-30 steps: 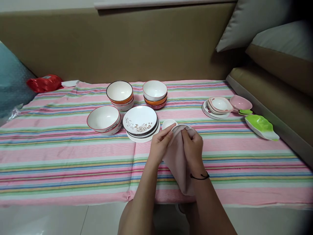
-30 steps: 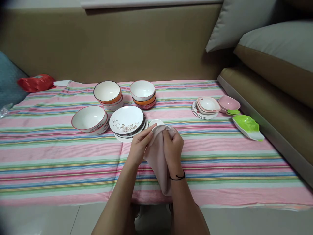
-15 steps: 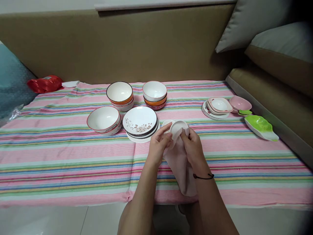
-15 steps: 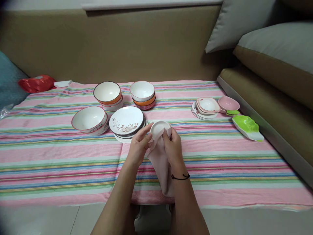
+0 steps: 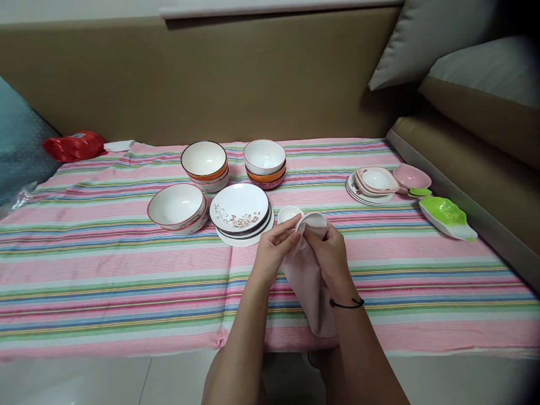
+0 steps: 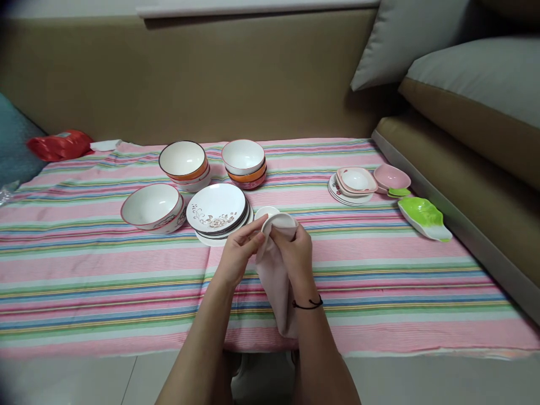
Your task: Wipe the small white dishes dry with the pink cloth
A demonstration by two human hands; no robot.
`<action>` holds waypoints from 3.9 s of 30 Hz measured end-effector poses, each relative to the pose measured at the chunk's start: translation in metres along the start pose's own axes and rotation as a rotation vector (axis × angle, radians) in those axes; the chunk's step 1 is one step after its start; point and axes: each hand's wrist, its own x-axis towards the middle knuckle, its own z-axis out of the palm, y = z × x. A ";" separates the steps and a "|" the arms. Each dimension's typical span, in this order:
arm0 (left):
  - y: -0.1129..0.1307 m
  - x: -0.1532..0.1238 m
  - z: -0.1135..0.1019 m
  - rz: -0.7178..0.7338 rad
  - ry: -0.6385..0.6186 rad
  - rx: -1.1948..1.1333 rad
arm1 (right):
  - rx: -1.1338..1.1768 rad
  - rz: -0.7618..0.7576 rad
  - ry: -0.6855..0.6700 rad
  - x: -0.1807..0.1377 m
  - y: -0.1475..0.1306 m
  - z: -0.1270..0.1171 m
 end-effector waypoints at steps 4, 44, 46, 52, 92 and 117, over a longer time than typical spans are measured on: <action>-0.002 0.000 -0.002 -0.003 -0.027 0.054 | -0.004 0.029 0.074 0.001 0.002 -0.001; 0.003 0.002 -0.011 0.156 0.139 0.336 | -0.372 -0.349 0.020 -0.005 -0.008 -0.005; 0.002 0.002 -0.012 0.190 0.156 0.367 | -0.394 -0.376 0.028 -0.006 -0.009 -0.004; -0.002 0.002 -0.009 0.187 0.265 0.335 | -0.412 -0.352 0.108 -0.005 -0.010 -0.003; -0.003 0.000 -0.007 0.114 0.170 0.422 | -0.059 -0.169 -0.018 0.001 -0.003 -0.003; -0.002 -0.002 -0.003 0.276 0.202 0.616 | -0.300 -0.263 0.165 -0.003 -0.010 -0.005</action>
